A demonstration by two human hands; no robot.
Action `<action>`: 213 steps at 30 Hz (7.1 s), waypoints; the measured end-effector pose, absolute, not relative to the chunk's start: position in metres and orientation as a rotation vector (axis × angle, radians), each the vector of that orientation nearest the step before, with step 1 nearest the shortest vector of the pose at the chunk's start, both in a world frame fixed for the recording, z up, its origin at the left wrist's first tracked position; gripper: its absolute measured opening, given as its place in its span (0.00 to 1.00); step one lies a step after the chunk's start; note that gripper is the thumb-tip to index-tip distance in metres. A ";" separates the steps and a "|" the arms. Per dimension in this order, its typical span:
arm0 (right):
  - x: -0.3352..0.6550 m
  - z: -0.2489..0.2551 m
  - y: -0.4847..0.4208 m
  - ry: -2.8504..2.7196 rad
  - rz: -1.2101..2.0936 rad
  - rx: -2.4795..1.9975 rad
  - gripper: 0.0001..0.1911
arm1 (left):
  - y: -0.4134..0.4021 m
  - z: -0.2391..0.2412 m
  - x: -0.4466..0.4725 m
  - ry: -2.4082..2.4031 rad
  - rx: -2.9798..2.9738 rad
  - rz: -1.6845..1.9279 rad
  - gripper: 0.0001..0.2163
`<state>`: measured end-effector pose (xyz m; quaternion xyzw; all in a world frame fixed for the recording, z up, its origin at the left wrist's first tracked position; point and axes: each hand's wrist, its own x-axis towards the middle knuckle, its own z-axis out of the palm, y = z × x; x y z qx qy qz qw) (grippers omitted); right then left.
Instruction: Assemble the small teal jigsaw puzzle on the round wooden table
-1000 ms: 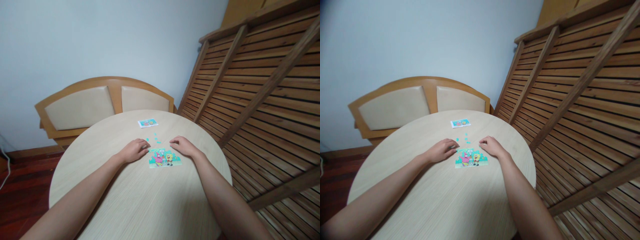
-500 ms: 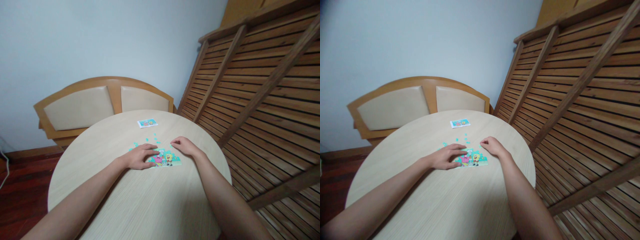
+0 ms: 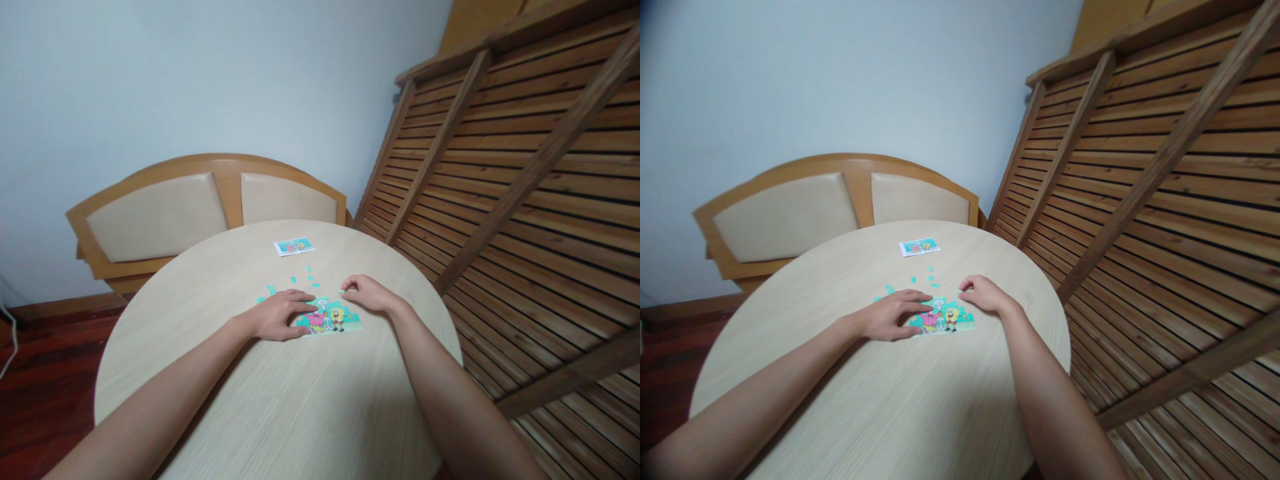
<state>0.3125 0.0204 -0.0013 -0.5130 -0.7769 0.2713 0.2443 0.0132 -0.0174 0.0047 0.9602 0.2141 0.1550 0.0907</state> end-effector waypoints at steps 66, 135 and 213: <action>0.287 -0.006 0.018 -2.303 0.285 -1.366 0.11 | -0.001 0.009 -0.016 0.834 2.821 0.611 0.16; 0.303 -0.005 0.022 -2.244 0.387 -1.240 0.16 | 0.035 -0.004 -0.068 1.516 2.595 0.578 0.11; 0.228 0.024 -0.018 -2.003 0.717 -0.887 0.13 | -0.007 0.011 0.030 0.872 1.460 1.191 0.20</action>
